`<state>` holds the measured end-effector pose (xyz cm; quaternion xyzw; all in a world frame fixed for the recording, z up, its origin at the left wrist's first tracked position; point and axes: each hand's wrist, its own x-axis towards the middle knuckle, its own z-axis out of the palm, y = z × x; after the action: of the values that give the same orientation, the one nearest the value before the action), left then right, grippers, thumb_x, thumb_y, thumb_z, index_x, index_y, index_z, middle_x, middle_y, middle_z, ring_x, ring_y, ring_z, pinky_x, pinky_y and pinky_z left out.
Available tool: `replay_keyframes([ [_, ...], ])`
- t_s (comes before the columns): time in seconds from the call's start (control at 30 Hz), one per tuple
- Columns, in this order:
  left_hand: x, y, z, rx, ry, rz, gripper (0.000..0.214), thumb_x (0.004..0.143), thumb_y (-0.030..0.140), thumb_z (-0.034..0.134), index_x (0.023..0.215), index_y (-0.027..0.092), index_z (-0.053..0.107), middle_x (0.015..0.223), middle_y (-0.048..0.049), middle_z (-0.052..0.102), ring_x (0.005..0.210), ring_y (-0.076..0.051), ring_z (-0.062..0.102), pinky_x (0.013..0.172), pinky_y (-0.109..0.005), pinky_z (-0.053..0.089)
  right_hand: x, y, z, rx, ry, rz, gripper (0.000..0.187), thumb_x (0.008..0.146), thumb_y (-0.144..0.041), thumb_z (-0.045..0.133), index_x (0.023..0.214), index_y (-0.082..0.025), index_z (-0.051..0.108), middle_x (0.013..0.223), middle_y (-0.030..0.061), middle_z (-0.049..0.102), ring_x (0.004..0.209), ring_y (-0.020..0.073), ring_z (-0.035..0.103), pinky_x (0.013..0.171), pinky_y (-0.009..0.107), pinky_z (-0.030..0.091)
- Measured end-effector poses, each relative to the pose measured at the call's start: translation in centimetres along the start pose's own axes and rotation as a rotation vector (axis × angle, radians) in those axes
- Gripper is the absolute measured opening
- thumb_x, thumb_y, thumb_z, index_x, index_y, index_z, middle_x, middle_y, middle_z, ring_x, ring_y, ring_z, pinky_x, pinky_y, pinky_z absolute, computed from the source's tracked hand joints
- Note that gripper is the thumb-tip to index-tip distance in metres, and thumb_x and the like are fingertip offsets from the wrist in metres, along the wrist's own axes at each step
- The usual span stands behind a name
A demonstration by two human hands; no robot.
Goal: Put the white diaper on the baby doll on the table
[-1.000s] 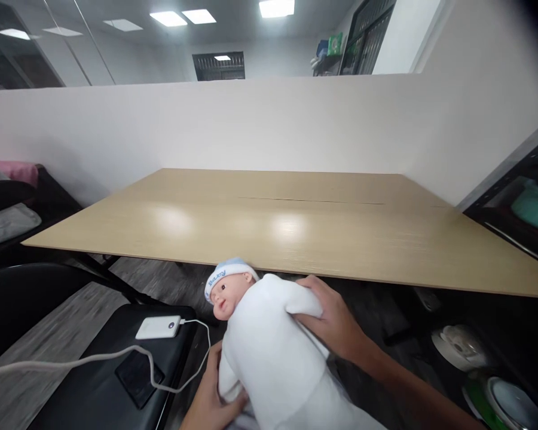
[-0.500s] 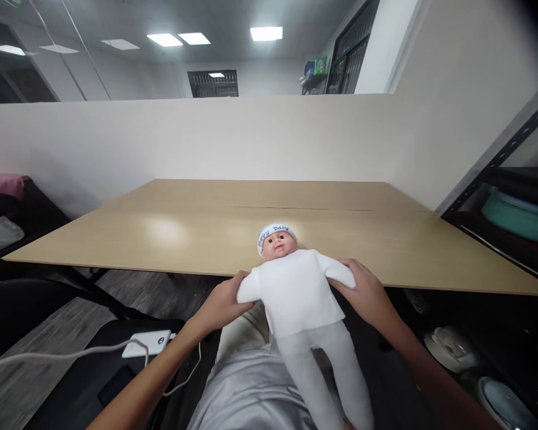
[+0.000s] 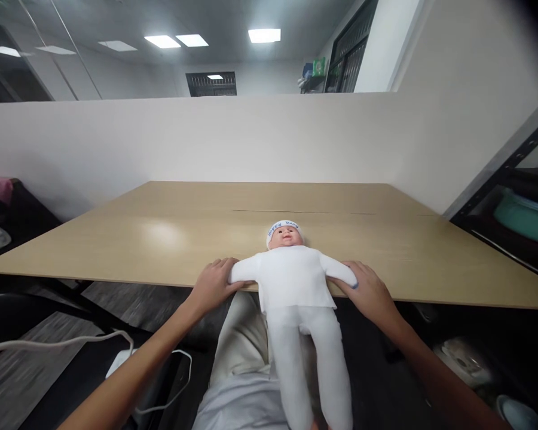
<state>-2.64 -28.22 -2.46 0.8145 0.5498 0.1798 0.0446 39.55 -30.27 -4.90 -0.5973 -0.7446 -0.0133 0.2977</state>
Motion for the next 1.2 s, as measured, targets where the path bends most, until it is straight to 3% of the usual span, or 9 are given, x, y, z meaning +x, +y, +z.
replay_keyframes([
  [0.13, 3.9, -2.4, 1.5, 0.039, 0.068, 0.002, 0.056, 0.094, 0.071, 0.06, 0.115, 0.019, 0.064, 0.107, -0.0111, 0.073, 0.101, -0.032, 0.065, 0.087, -0.042, 0.047, 3.1, 1.1, 2.5, -0.026, -0.015, 0.008, 0.036, 0.103, -0.058, 0.054, 0.112, -0.025, 0.064, 0.109, 0.0093, 0.074, 0.101, 0.0323, 0.067, 0.082, 0.041, 0.051],
  [0.27, 8.9, -5.3, 2.5, 0.06, 0.051, 0.028, 0.058, 0.095, 0.075, 0.055, 0.111, 0.02, 0.063, 0.103, -0.0102, 0.073, 0.097, -0.031, 0.065, 0.081, -0.04, 0.046, 7.0, 2.4, 4.5, 0.001, -0.065, -0.006, 0.039, 0.104, -0.061, 0.051, 0.112, -0.025, 0.063, 0.108, 0.0093, 0.074, 0.102, 0.0318, 0.067, 0.082, 0.04, 0.05],
  [0.47, 15.7, -9.2, 3.4, 0.009, 0.035, 0.094, 0.057, 0.094, 0.073, 0.057, 0.114, 0.02, 0.062, 0.108, -0.0094, 0.073, 0.1, -0.03, 0.066, 0.083, -0.039, 0.048, 13.3, 3.9, 6.6, 0.025, -0.139, -0.008, 0.032, 0.1, -0.055, 0.054, 0.104, -0.025, 0.063, 0.101, 0.0091, 0.074, 0.095, 0.0312, 0.067, 0.079, 0.039, 0.049],
  [0.63, 20.4, -11.0, 3.9, -0.029, 0.02, 0.051, 0.061, 0.092, 0.077, 0.057, 0.115, 0.021, 0.063, 0.107, -0.0094, 0.072, 0.101, -0.031, 0.066, 0.083, -0.04, 0.049, 18.0, 5.2, 8.7, 0.002, -0.1, 0.033, 0.026, 0.091, -0.048, 0.06, 0.103, -0.025, 0.064, 0.099, 0.0091, 0.074, 0.09, 0.0314, 0.068, 0.073, 0.039, 0.048],
  [0.87, 26.1, -14.6, 4.9, -0.05, 0.11, 0.112, 0.064, 0.09, 0.076, 0.062, 0.12, 0.019, 0.066, 0.112, -0.011, 0.072, 0.108, -0.032, 0.06, 0.094, -0.043, 0.049, 24.4, 7.0, 11.7, 0.0, -0.079, -0.051, 0.028, 0.086, -0.04, 0.059, 0.109, -0.024, 0.064, 0.105, 0.011, 0.075, 0.096, 0.0327, 0.068, 0.077, 0.041, 0.05],
  [1.07, 30.7, -16.6, 5.9, -0.012, 0.268, 0.082, 0.065, 0.085, 0.072, 0.072, 0.121, 0.018, 0.063, 0.119, -0.0102, 0.072, 0.109, -0.031, 0.058, 0.099, -0.044, 0.045, 30.1, 9.1, 14.4, -0.036, -0.012, -0.139, 0.033, 0.088, -0.045, 0.06, 0.109, -0.021, 0.067, 0.108, 0.0143, 0.075, 0.098, 0.0356, 0.066, 0.085, 0.046, 0.05],
  [1.2, 32.2, -17.7, 6.5, -0.006, 0.333, 0.048, 0.061, 0.09, 0.067, 0.07, 0.127, 0.019, 0.06, 0.126, -0.0119, 0.069, 0.115, -0.032, 0.057, 0.103, -0.045, 0.044, 31.9, 10.3, 15.3, -0.056, 0.005, -0.138, 0.045, 0.096, -0.056, 0.055, 0.121, -0.021, 0.068, 0.117, 0.0159, 0.075, 0.105, 0.0381, 0.064, 0.092, 0.05, 0.048],
])
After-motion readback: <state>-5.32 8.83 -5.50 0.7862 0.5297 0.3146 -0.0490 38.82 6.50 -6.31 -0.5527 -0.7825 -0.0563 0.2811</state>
